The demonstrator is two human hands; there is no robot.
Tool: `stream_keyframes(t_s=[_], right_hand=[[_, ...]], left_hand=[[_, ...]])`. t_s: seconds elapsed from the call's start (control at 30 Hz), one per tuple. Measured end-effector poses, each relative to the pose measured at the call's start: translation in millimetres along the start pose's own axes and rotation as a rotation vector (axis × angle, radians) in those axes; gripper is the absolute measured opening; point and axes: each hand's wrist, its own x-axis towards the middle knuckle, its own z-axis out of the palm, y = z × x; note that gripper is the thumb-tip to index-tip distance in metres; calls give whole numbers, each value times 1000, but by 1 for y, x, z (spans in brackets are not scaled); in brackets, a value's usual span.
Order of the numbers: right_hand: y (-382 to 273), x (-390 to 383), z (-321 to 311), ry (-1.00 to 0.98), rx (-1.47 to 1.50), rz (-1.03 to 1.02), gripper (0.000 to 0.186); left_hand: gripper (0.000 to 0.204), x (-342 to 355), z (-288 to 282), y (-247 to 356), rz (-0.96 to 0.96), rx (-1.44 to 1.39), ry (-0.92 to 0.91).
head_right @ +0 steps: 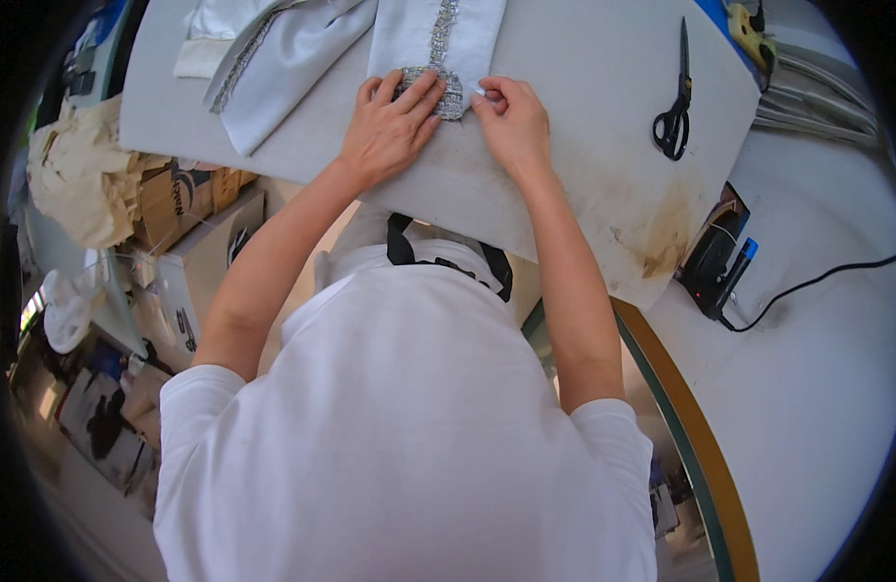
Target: The person sews a decorative silver trim onto a white fabric using a sewing machine, then cuts the thread with scissors. They move to an ironing board to press the fabric, repeatedly folding the edges and ironing the seams to set the decorative trim.
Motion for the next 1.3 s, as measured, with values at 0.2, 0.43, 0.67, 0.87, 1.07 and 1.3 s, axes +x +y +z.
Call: stream_keyframes(t_s=[0.2,0.43,0.67,0.87,1.07,1.3], right_hand=[[-2,10,-5,-110,-222,19,21],[-8,14,-23,-107,-268,202,27],[169,-65,-345,769,-784,214,55],[308,-113,-441,392,-190,571,59],[165,-121,-386,399,-1,587,35],[4,-121,-249,45,101,539,27]], left_hand=[[45,0,-3,11,-49,45,-35],[44,8,-6,25,-105,117,-112],[42,12,-11,24,-81,171,-172],[42,15,-15,20,-45,136,-187],[42,18,-20,10,9,108,-228],[45,16,-12,-7,76,13,-149]])
